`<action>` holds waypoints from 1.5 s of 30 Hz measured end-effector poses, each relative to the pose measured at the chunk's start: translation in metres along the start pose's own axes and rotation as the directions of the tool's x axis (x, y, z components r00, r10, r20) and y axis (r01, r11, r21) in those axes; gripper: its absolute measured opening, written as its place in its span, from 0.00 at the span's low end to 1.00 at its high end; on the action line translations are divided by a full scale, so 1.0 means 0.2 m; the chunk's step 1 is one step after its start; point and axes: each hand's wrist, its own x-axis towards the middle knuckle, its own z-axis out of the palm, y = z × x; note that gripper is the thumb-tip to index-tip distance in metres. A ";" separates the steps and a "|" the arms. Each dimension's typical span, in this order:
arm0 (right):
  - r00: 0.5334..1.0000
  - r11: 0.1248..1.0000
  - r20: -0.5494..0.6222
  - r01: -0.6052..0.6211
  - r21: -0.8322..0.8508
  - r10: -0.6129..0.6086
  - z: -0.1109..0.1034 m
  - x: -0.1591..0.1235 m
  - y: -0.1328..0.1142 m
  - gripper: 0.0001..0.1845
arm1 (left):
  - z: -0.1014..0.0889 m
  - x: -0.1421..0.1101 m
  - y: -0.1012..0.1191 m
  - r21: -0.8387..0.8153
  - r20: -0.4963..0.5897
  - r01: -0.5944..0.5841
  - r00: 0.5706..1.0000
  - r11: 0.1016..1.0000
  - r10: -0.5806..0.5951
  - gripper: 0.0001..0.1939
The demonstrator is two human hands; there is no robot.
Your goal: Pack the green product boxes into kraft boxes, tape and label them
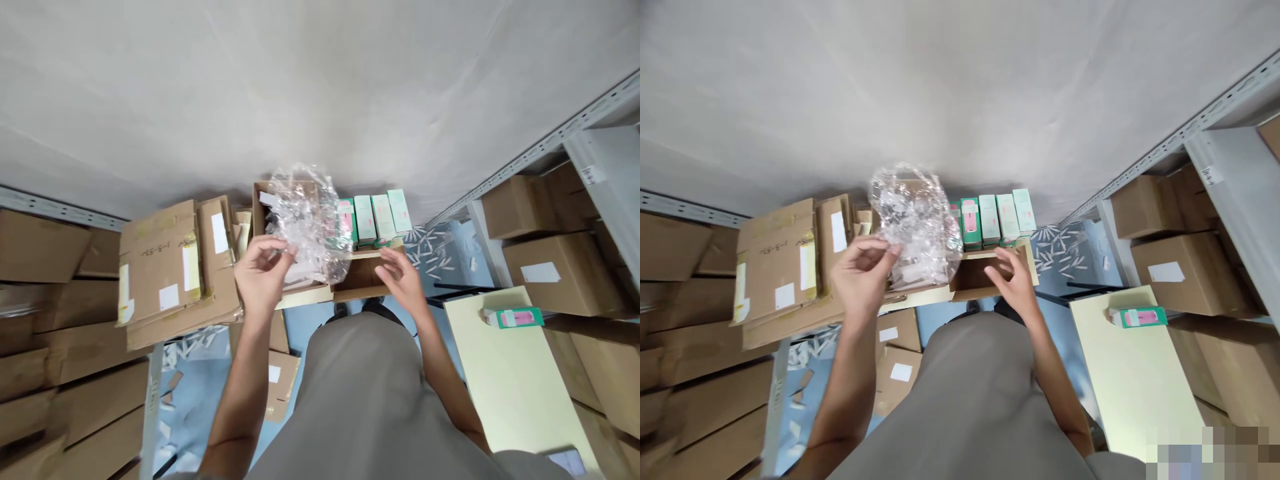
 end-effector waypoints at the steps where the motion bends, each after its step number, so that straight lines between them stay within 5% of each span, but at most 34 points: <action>1: 0.999 0.997 0.042 0.007 0.071 -0.010 0.03 -0.01 -0.05 0.42 | 0.07 -0.05 -0.01 -0.070 0.032 0.043 0.999 0.997 -0.041 0.17; 4: 0.997 0.993 0.072 0.030 0.115 -0.038 0.13 -0.02 -0.12 0.58 | 0.27 -0.24 -0.05 -0.192 0.134 0.169 0.980 0.967 -0.145 0.20; 8: 0.990 0.993 0.085 0.114 -0.034 -0.110 0.13 -0.03 -0.06 0.28 | 0.40 -0.43 -0.08 -0.086 0.294 0.224 0.937 0.971 -0.190 0.28; 11: 0.972 0.988 0.194 0.147 -0.051 -0.135 0.01 -0.04 0.02 0.20 | 0.35 -0.42 -0.10 0.112 0.379 0.054 0.921 0.992 -0.093 0.42; 13: 0.958 0.990 0.269 0.127 -0.069 -0.104 -0.09 -0.04 0.08 0.21 | 0.30 -0.38 -0.13 0.178 0.565 -0.081 0.825 0.981 -0.034 0.38; 17: 0.929 0.955 0.358 0.019 -0.296 0.093 -0.20 0.03 0.19 0.23 | 0.29 -0.35 -0.25 0.215 0.866 -0.171 0.489 0.961 -0.106 0.29; 19: 0.924 0.881 0.333 -0.005 -0.474 0.185 -0.16 0.11 0.25 0.23 | 0.33 -0.37 -0.33 0.308 0.892 -0.219 0.404 0.926 -0.201 0.28; 22: 0.904 0.704 0.339 0.061 -0.707 0.262 -0.03 0.22 0.31 0.24 | 0.43 -0.44 -0.42 0.473 0.862 -0.315 0.359 0.823 -0.358 0.26; 25: 0.820 0.519 0.424 0.187 -0.834 0.385 0.15 0.30 0.35 0.24 | 0.50 -0.48 -0.43 0.556 0.824 -0.373 0.362 0.743 -0.435 0.24; 29: 0.755 0.441 0.447 0.233 -0.867 0.479 0.27 0.31 0.39 0.17 | 0.45 -0.42 -0.34 0.489 0.845 -0.308 0.399 0.816 -0.356 0.19; 32: 0.760 0.432 0.455 0.255 -0.865 0.463 0.23 0.26 0.40 0.19 | 0.31 -0.21 -0.29 0.524 0.726 -0.171 0.601 0.834 -0.333 0.15; 34: 0.794 0.473 0.467 0.262 -0.841 0.390 0.17 0.21 0.38 0.22 | 0.23 -0.03 -0.32 0.651 0.506 -0.079 0.786 0.755 -0.355 0.15; 36: 0.836 0.550 0.463 0.247 -0.798 0.295 0.11 0.15 0.35 0.23 | 0.18 0.15 -0.41 0.740 0.297 0.011 0.892 0.673 -0.342 0.17; 38: 0.868 0.633 0.444 0.217 -0.743 0.224 0.07 0.09 0.32 0.23 | 0.20 0.30 -0.53 0.770 0.236 0.053 0.902 0.636 -0.361 0.26; 40: 0.887 0.694 0.423 0.187 -0.696 0.186 0.04 0.03 0.29 0.21 | 0.26 0.38 -0.66 0.720 0.280 0.059 0.887 0.691 -0.368 0.30; 45: 0.931 0.793 0.343 0.115 -0.599 0.124 0.03 -0.05 0.27 0.21 | 0.38 0.42 -0.81 0.562 0.317 0.073 0.901 0.824 -0.297 0.29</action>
